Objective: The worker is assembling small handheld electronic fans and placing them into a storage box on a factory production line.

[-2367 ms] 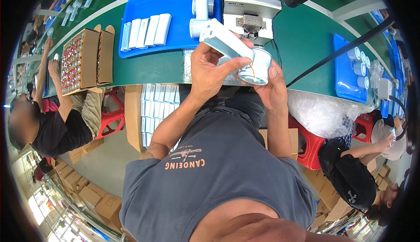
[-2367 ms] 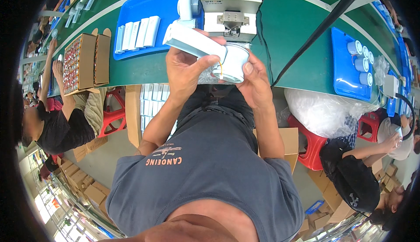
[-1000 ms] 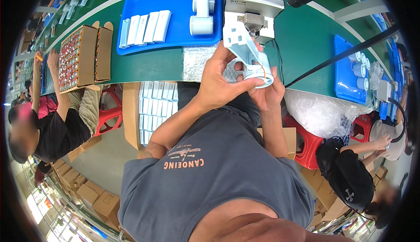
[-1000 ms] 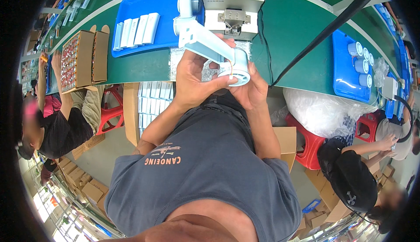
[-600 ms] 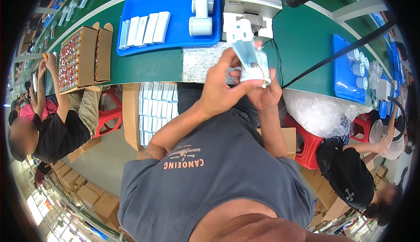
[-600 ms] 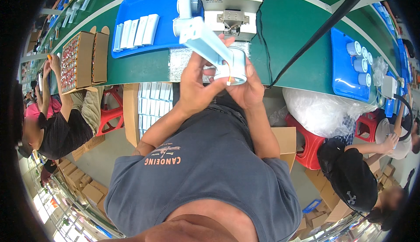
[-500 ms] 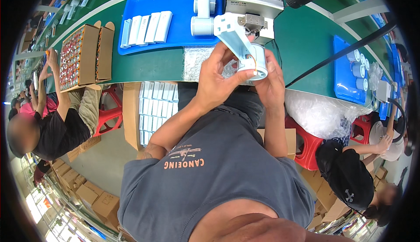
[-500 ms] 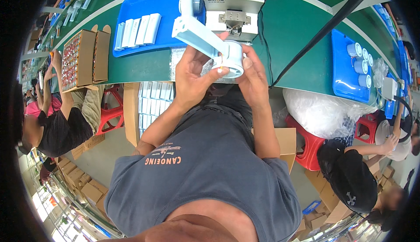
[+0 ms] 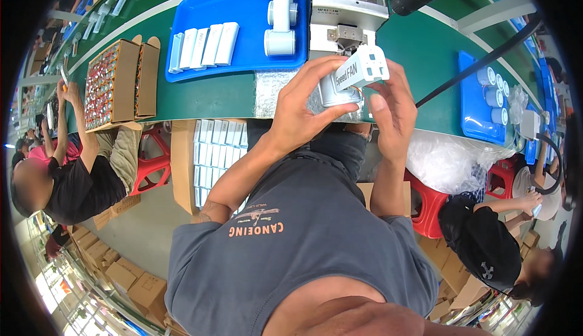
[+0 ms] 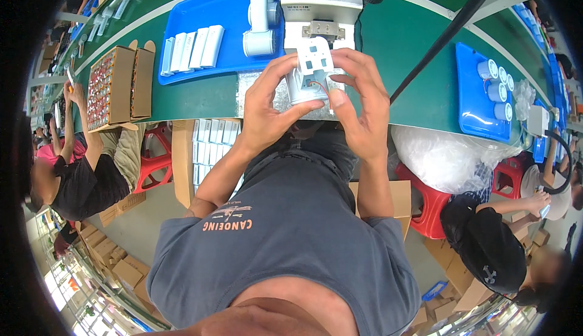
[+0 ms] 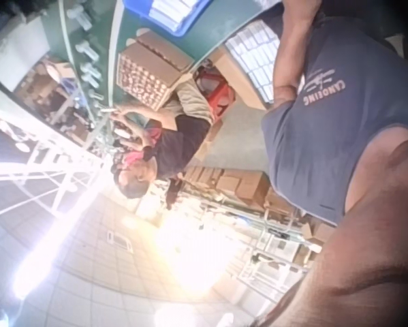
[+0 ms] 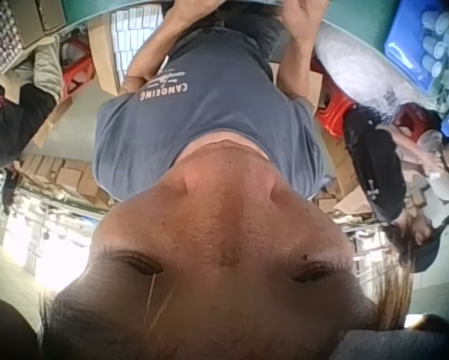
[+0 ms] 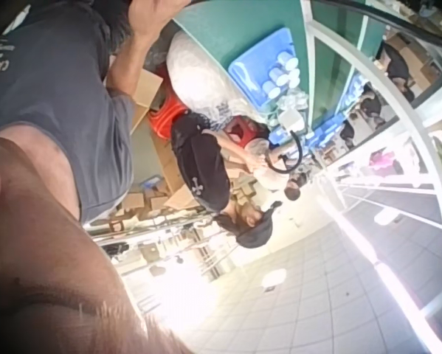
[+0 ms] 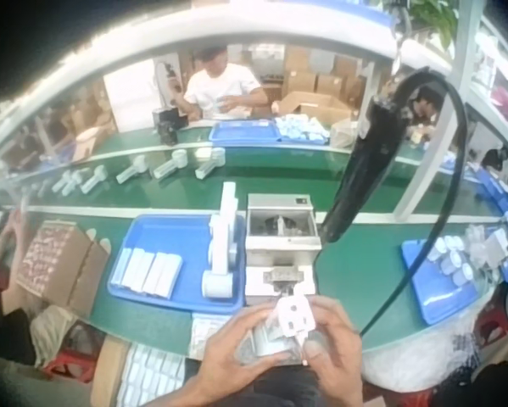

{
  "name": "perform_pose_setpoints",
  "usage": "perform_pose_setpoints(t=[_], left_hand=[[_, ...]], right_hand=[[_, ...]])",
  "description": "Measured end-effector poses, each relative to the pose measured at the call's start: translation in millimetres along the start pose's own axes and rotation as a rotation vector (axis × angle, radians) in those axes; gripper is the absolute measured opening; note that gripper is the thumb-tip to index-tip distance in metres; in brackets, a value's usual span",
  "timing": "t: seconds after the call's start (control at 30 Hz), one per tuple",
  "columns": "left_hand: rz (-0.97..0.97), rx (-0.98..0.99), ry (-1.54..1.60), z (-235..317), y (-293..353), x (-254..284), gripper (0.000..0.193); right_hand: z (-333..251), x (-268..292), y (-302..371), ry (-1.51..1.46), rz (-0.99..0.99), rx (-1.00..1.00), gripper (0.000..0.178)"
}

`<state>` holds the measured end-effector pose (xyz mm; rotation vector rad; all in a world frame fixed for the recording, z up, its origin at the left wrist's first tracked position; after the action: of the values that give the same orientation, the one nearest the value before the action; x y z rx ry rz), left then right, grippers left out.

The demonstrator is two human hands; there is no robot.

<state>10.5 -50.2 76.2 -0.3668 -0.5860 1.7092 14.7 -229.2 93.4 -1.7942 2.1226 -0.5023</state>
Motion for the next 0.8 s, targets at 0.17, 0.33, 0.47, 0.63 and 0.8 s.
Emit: perform_pose_setpoints(t=[0.17, 0.33, 0.47, 0.63, 0.8], left_hand=[[-0.004, 0.030, -0.065, 0, 0, 3, 0.063], [-0.036, 0.005, -0.088, -2, -2, 6, 0.062], [-0.135, -0.055, -0.140, -1, -3, 9, 0.061], [-0.178, 0.053, -0.097, 3, 0, 14, 0.060], [-0.173, 0.018, -0.119, 7, 4, 12, 0.059]], right_hand=[[3, 11, -4, -0.029, -0.086, 0.066, 0.041], [-12, -1, -6, -0.076, 0.038, -0.052, 0.050], [-21, 0, -15, -0.073, -0.027, -0.057, 0.046], [-19, 10, -16, 0.030, -0.112, -0.095, 0.035], [-22, 13, -20, 0.083, -0.151, 0.074, 0.035]])
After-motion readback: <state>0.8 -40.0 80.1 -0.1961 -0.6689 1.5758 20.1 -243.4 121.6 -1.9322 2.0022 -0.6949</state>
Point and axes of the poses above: each hand's wrist, its own y-axis away from the middle knuckle, its own x-axis out of the back of the hand, z = x × y, the point moved 1 cm from there along -y, towards the middle knuckle, and after that the axes turned 15 degrees about z, right-handed, at the moved point
